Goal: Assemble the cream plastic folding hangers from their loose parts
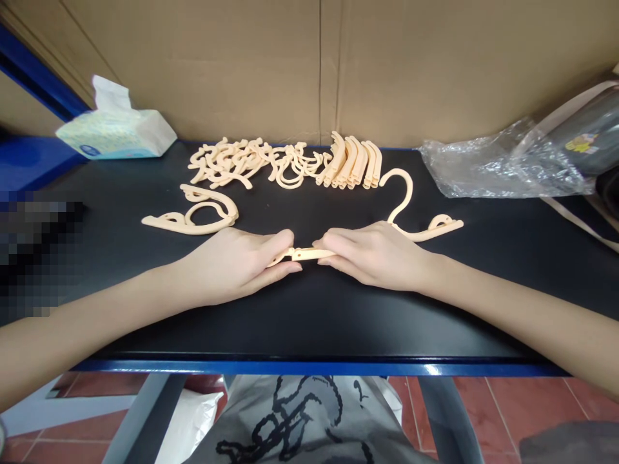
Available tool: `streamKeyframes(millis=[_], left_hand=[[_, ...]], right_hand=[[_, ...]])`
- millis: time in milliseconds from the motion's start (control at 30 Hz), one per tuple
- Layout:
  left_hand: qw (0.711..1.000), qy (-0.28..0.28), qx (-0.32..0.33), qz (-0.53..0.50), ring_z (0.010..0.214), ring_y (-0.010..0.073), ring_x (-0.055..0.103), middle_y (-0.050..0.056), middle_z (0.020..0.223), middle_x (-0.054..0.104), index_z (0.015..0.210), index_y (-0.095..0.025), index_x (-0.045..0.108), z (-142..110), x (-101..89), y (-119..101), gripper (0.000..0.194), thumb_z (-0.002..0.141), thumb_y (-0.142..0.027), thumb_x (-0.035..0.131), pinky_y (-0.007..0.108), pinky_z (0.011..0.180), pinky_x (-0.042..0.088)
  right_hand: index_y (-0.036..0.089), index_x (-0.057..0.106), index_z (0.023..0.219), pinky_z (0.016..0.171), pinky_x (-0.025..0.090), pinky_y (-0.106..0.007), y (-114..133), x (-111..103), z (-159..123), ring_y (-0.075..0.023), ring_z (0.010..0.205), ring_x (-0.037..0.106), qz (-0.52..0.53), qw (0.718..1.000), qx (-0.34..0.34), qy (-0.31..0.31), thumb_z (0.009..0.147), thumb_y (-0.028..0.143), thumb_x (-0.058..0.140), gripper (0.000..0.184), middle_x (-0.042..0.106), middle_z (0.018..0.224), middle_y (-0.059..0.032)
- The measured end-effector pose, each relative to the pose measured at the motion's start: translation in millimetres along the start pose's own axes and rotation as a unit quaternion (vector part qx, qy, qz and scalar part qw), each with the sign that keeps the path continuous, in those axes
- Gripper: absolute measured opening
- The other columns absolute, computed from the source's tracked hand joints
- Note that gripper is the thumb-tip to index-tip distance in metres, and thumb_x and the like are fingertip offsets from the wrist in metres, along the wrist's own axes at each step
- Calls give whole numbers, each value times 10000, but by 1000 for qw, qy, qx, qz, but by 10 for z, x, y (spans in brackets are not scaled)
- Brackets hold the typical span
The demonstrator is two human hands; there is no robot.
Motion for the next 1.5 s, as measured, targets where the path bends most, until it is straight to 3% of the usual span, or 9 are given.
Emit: streamKeyframes(millis=[300,733,1233,1500], left_hand=[[1000,9,0,-4,501,162,587,-17,629,589,903,-169,440,2,23,5,270,1022,-401,369,245,449,197],[998,54,-8,-14,486,168,583,1,654,625,933,-162,440,25,48,-48,236,1031,-351,340,254,437,246],[994,-59,42,76,446,152,567,-13,639,596,888,-158,466,-26,10,-105,252,1021,-310,315,275,407,205],[985,-96,71,127,427,134,537,-27,570,540,790,-188,442,-69,-68,-187,246,992,-273,333,287,410,224]], right_hand=[[172,554,1000,483,386,-223,-5,9,-2,-102,594,629,96,995,29,9,1018,316,417,200,667,805,-6],[168,569,985,472,384,-225,19,-7,15,-115,603,636,78,997,18,-11,1018,318,414,219,673,812,-24],[203,568,982,521,376,-228,-55,115,12,-112,601,605,198,974,81,72,1017,387,392,257,695,824,-18],[178,587,973,519,350,-214,-15,90,30,-96,559,550,236,967,64,70,1007,354,431,238,646,711,6]])
Point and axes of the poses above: each hand's wrist, its own z-axis towards the middle knuckle, its own x-axis out of the palm, y = z × x, the point moved 8 cm from there along z, towards the middle knuckle
